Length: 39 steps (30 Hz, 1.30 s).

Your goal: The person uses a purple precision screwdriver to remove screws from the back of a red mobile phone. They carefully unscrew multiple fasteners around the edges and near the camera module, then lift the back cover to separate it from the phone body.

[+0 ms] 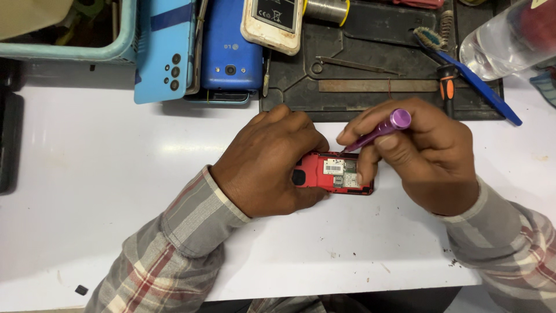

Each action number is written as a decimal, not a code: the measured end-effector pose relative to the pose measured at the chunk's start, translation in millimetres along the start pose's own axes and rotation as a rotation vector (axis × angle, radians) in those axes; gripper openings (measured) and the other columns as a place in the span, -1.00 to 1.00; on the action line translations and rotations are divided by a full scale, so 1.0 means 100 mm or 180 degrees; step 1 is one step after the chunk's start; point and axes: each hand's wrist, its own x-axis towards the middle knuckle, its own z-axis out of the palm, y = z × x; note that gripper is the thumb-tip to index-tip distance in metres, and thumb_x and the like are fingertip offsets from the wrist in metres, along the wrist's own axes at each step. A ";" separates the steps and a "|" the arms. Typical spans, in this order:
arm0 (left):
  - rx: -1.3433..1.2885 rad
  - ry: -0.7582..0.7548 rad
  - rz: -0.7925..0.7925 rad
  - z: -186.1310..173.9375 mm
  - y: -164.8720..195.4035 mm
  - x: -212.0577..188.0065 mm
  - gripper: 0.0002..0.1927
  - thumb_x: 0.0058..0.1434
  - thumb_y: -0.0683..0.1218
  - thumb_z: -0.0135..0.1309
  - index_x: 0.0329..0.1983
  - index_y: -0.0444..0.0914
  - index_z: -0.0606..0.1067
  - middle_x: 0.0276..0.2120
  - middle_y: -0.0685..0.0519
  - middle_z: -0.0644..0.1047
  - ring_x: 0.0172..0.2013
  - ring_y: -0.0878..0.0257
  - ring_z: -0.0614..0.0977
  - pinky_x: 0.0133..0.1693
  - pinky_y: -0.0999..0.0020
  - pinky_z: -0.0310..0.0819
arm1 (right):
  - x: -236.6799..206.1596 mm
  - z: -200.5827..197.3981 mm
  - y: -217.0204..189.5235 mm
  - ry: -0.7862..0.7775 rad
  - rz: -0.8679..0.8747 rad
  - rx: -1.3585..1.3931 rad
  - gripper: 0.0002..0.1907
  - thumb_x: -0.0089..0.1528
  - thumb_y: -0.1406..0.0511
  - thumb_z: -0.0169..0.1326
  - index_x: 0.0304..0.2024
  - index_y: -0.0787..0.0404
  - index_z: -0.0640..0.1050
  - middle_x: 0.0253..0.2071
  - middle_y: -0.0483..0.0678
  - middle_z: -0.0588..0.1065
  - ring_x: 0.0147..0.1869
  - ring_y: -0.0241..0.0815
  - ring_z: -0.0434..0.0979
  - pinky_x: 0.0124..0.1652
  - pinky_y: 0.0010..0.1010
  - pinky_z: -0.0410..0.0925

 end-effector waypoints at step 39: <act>-0.0002 0.0094 0.0039 -0.01 0.02 0.00 -0.57 -0.14 0.05 0.44 -0.26 -0.23 0.60 -0.33 0.03 0.49 -0.23 0.09 0.48 -0.19 0.17 0.37 | -0.04 -0.09 -0.07 0.0487 -0.0461 -0.0036 -0.81 0.43 0.36 -0.03 0.02 0.36 0.34 -0.14 0.25 0.55 -0.23 -0.23 0.58 -0.18 -0.44 0.53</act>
